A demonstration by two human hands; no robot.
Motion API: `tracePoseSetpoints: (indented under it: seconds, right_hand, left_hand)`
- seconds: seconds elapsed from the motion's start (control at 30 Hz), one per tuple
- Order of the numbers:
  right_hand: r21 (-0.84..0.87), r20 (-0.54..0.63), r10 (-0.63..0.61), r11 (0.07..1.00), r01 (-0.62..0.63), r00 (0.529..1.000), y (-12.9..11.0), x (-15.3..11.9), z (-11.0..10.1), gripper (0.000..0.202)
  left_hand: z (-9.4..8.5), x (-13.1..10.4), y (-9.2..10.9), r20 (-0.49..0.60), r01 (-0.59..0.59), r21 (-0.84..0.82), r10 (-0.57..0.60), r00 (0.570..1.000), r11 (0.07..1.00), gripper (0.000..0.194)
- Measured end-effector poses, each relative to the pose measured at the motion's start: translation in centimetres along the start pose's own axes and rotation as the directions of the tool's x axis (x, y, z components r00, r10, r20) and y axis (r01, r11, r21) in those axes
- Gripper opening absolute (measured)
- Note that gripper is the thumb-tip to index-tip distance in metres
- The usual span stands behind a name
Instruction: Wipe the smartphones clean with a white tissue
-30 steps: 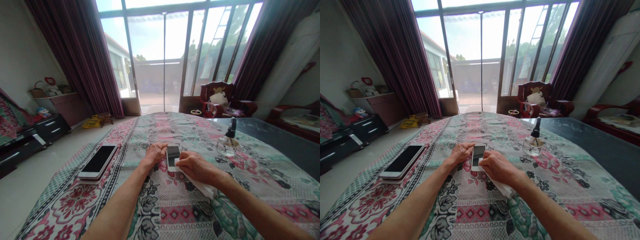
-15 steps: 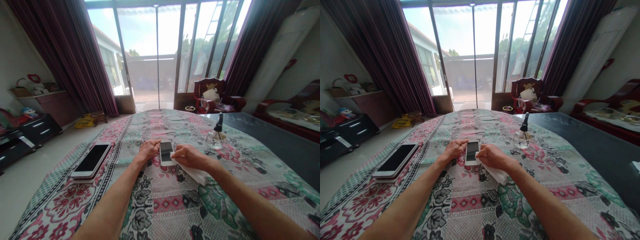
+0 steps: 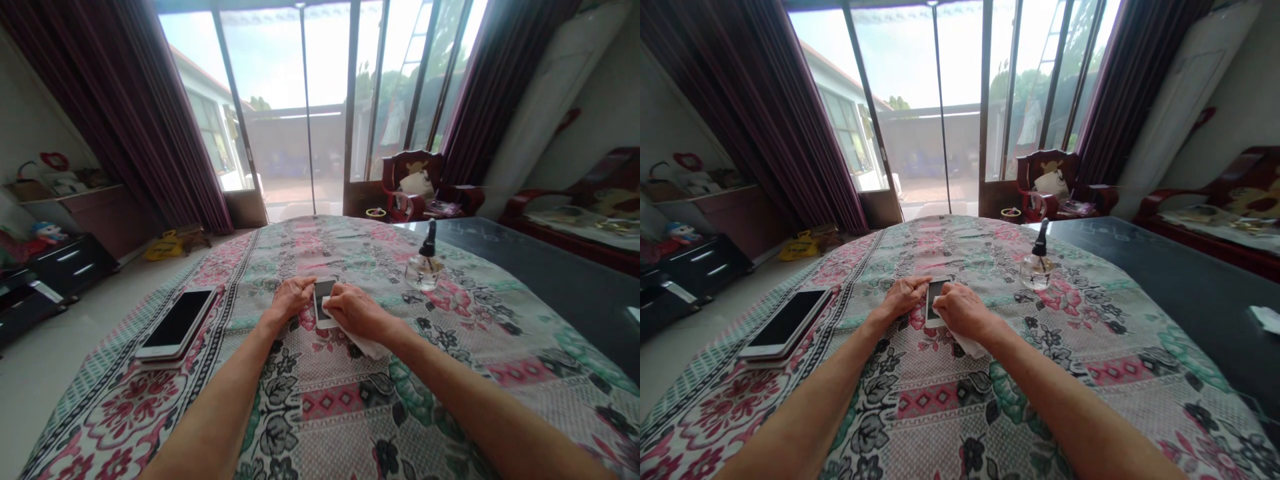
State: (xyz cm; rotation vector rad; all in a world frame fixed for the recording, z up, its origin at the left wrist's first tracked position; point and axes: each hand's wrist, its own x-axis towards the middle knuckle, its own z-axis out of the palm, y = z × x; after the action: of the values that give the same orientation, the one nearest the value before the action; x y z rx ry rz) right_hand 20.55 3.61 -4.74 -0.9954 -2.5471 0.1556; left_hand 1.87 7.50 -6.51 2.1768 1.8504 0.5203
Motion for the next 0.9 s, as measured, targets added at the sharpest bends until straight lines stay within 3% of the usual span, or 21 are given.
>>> tracePoseSetpoints:
  seconds: [0.1,0.2,0.27,0.43,0.53,0.77,0.9]
  right_hand:
    - [0.006,-0.105,0.144,0.989,-0.144,0.984,1.6,-0.1,0.1,0.024]
    - [0.012,-0.161,0.213,0.977,-0.213,0.964,1.9,-0.2,0.5,0.021]
    - [0.031,-0.153,0.194,0.981,-0.192,0.969,1.6,-0.3,0.5,0.019]
    - [0.139,-0.020,0.000,0.990,0.003,1.000,1.4,-0.8,-0.9,0.018]
    - [0.152,0.038,-0.009,0.988,0.003,0.999,1.4,-1.0,-1.6,0.022]
    - [0.077,-0.117,0.040,0.997,-0.032,0.992,2.7,1.3,0.1,0.021]
    - [0.010,-0.078,0.024,1.000,-0.024,0.997,4.0,3.5,1.1,0.023]
  left_hand:
    - [0.1,0.0,-0.1,-0.003,0.006,-0.010,-0.006,1.000,1.000,0.035]
    - [0.0,0.0,-0.1,0.006,0.008,-0.021,-0.008,1.000,1.000,0.036]
    - [-0.1,-0.1,0.0,0.009,0.001,-0.031,-0.001,1.000,1.000,0.036]
    - [-0.2,-0.1,-0.1,0.029,0.008,-0.048,-0.006,1.000,0.999,0.035]
    - [0.0,0.0,-0.3,0.018,-0.014,-0.050,0.015,1.000,0.999,0.036]
    - [0.1,0.1,-0.5,0.019,-0.017,-0.052,0.018,1.000,0.998,0.037]
    - [0.0,0.1,-0.4,0.031,-0.028,-0.057,0.030,0.999,0.998,0.037]
